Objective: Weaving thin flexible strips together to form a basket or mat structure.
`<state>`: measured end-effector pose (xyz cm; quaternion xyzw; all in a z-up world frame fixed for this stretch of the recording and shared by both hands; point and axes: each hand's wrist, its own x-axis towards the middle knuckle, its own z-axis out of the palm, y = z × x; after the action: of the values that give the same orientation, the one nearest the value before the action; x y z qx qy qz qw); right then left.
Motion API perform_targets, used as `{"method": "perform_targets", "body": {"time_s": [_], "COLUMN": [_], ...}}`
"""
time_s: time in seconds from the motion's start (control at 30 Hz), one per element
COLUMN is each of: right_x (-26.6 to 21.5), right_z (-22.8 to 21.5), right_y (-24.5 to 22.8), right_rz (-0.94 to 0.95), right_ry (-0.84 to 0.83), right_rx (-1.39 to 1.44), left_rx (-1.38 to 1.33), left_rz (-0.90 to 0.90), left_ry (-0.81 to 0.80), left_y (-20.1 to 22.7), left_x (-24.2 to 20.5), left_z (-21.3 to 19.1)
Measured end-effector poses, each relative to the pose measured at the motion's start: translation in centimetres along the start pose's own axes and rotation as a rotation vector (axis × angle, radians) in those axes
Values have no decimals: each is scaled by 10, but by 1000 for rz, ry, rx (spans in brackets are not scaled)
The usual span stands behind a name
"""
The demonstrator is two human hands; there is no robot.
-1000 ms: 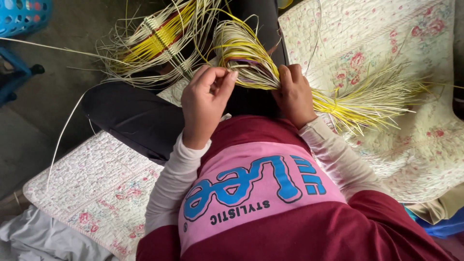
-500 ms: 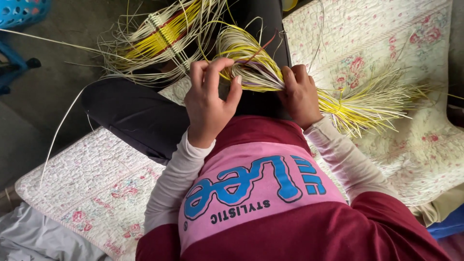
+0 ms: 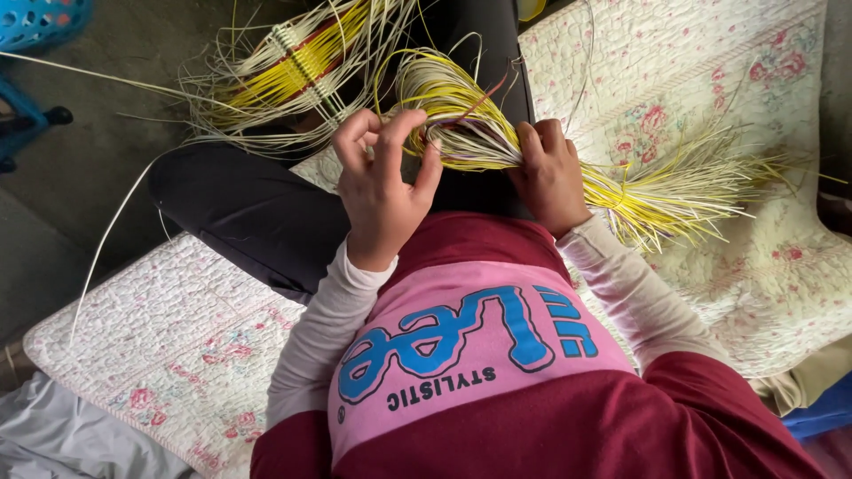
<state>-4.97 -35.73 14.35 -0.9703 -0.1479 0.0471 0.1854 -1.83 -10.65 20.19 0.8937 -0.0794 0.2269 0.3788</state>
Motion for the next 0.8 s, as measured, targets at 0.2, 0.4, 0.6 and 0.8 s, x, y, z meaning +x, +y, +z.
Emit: {"method": "perform_targets", "body": {"time_s": [0.2,0.4,0.6,0.8], "right_x": [-1,8,31,21], "right_z": [0,-5,-64,-64], "right_y": [-3,35,35,45], "right_rz": [-21,-67,-59,-183], "right_ry": [8,-3,150,-862], "right_rx": [12,-26,-124,-173], "left_rx": [37,-81,-936,-712], "left_rz": [162,-21,-459,-330], "left_ry": [87,175,488,927], "left_y": [0,-43,-159,-186], "left_x": [12,12,-26,-42], "left_z": [-5,-41,-156,-217]}}
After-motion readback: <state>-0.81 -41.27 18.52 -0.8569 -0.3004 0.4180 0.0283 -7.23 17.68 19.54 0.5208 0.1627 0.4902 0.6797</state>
